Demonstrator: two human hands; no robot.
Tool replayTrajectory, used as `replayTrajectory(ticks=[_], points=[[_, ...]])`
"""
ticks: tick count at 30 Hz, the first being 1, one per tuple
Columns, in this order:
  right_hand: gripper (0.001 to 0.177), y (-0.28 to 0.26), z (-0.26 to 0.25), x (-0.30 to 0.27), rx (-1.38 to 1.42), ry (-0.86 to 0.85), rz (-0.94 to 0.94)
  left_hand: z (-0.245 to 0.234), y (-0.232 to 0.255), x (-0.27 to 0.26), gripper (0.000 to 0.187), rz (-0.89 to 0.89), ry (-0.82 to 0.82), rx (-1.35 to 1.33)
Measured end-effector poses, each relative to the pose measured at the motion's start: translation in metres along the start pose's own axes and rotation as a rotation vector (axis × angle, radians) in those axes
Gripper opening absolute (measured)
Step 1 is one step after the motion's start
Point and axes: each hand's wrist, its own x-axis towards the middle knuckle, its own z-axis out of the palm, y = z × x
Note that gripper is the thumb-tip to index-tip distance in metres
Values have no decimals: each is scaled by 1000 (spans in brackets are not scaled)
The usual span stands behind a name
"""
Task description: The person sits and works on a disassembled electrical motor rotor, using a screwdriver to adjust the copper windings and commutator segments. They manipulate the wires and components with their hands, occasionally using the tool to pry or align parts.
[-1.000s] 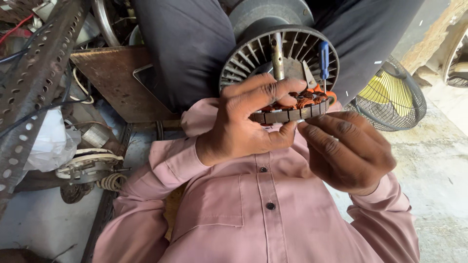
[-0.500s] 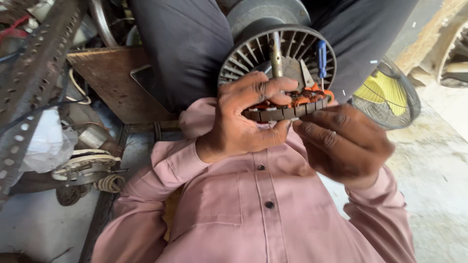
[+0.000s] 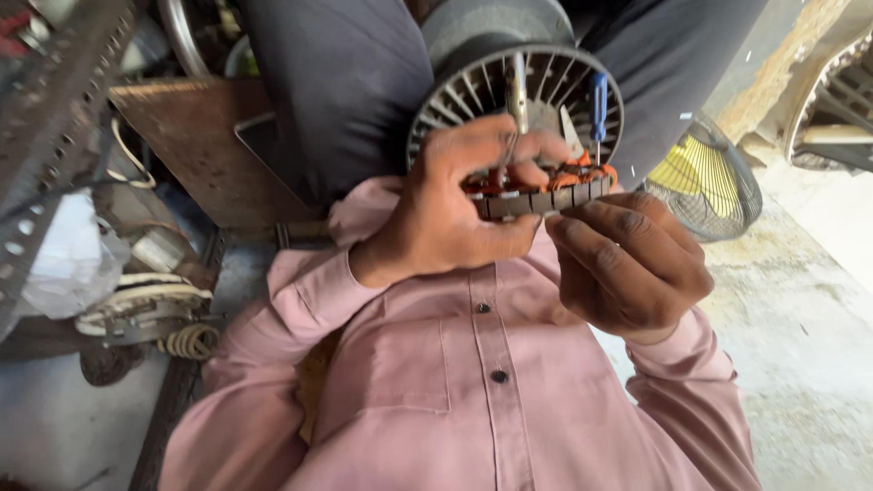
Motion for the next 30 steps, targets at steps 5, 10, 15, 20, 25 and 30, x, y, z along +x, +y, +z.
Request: replayTrajectory(ticks=[5, 10, 15, 20, 25, 30], points=[[17, -2, -6, 4, -56, -37, -58, 3, -1, 2, 44, 4, 21, 52], [16, 1, -1, -2, 44, 1, -11, -6, -4, -1, 43, 115, -26, 6], [23, 17, 12, -9, 428, 198, 268, -7, -5, -2, 58, 187, 0, 9], [27, 17, 23, -20, 797, 252, 497, 2, -3, -10, 65, 240, 104, 245], [22, 30, 33, -35, 813, 287, 376, 16, -12, -8, 63, 376, 226, 372], [21, 34, 32, -37, 795, 278, 358, 17, -28, -1, 57, 582, 318, 424]])
